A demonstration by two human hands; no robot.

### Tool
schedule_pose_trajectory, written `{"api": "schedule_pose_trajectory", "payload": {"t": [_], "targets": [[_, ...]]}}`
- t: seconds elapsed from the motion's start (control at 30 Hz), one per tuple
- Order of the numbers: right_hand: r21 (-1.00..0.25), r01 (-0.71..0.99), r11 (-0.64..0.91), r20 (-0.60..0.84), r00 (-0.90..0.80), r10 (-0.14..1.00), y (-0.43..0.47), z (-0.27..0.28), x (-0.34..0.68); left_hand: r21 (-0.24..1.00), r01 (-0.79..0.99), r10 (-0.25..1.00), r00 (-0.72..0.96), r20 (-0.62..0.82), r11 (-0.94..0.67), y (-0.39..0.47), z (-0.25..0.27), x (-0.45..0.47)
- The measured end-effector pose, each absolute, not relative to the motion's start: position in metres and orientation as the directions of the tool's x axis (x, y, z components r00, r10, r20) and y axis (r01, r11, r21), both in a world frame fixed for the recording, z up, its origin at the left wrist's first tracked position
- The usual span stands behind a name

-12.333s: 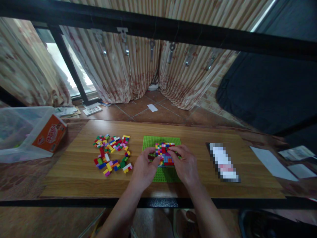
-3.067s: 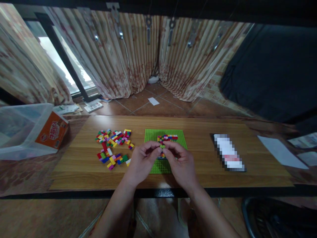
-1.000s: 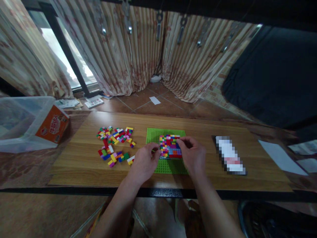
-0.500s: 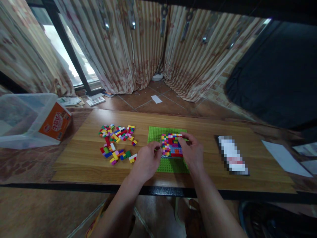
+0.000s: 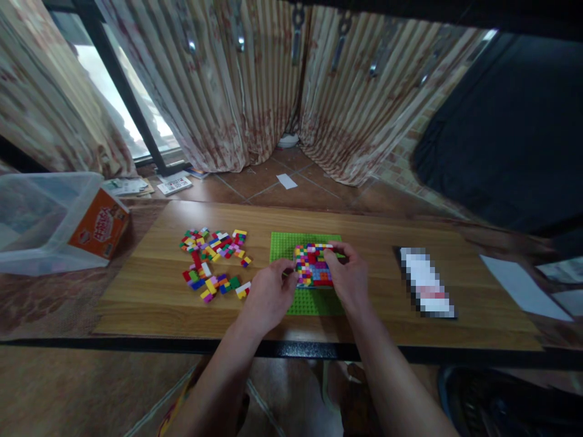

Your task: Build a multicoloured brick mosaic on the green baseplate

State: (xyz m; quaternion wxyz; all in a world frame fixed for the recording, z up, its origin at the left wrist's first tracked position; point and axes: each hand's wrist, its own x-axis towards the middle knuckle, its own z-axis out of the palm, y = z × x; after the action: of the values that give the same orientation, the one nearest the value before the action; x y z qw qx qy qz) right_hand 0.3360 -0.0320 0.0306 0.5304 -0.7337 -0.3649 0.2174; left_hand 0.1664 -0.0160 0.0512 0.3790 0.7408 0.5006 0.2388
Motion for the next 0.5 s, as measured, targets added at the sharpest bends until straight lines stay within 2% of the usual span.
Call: {"api": "schedule_pose_trajectory", "payload": {"t": [0.3,0.5], "targets": [[-0.948,0.295,-0.121,0.1,0.635,0.766,-0.0303,0.0245,0.3368,0.809,0.545,0.922,0.388,-0.011,-0.22,-0.0156,0.0511,0.1657],[-0.947,0.289,-0.14,0.08,0.635,0.769,-0.0294,0.0253,0.3368,0.804,0.554,0.92,0.391,-0.024,-0.215,-0.0153,0.0537,0.1654]]}}
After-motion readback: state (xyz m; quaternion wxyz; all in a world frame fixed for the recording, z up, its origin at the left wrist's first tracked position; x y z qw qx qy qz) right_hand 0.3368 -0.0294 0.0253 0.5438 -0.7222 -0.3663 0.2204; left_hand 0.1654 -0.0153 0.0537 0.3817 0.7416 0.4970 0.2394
